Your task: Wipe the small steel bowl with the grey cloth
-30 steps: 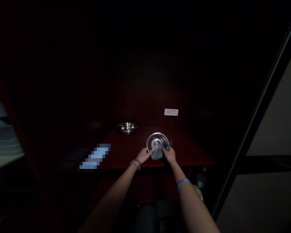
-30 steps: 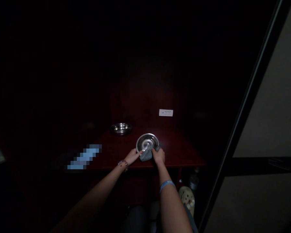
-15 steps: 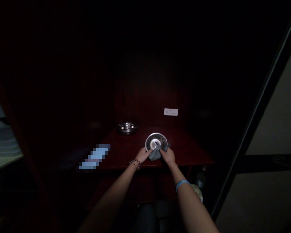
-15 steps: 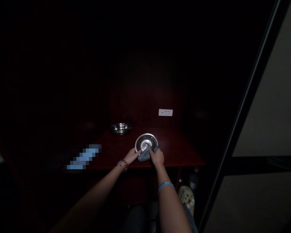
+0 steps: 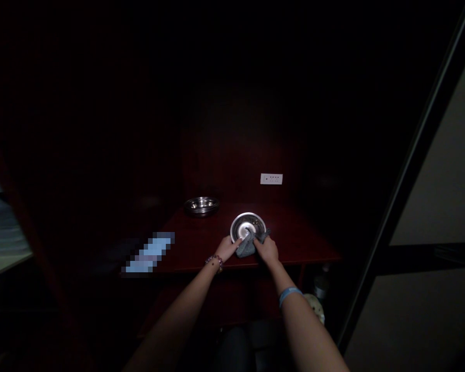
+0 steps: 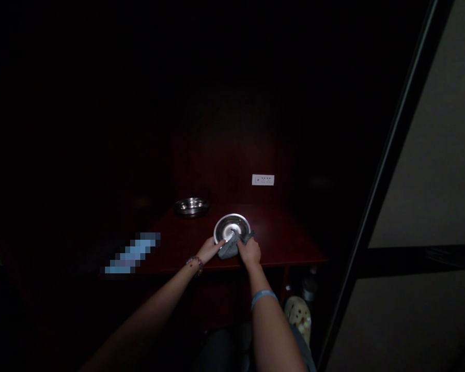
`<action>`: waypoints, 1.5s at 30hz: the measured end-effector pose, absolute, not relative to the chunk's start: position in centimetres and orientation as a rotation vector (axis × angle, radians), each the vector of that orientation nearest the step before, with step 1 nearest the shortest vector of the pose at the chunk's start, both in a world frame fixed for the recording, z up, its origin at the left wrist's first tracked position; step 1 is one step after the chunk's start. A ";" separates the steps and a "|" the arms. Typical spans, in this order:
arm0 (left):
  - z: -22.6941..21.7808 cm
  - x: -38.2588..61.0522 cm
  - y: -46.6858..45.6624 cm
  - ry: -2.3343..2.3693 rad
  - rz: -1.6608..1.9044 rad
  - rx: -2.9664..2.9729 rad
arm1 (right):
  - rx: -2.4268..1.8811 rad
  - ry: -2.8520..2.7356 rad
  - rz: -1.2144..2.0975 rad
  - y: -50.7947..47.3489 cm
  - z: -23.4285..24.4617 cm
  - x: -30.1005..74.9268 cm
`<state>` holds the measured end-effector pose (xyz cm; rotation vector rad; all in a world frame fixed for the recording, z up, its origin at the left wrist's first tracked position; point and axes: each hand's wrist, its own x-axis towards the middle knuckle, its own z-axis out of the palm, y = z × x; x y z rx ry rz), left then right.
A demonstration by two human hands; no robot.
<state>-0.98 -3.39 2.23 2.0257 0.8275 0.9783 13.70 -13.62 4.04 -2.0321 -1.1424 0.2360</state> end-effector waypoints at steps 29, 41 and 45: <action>1.6 -0.5 -3.3 0.745 1.001 1.987 | -1.835 -1.121 0.330 -13.6 2.4 15.9; 2.2 -0.7 -4.5 0.875 0.977 1.960 | -1.952 -1.013 0.382 -11.3 3.6 15.4; 3.2 -0.8 -3.9 0.962 0.742 1.809 | -1.678 -0.835 0.509 -7.4 3.7 14.1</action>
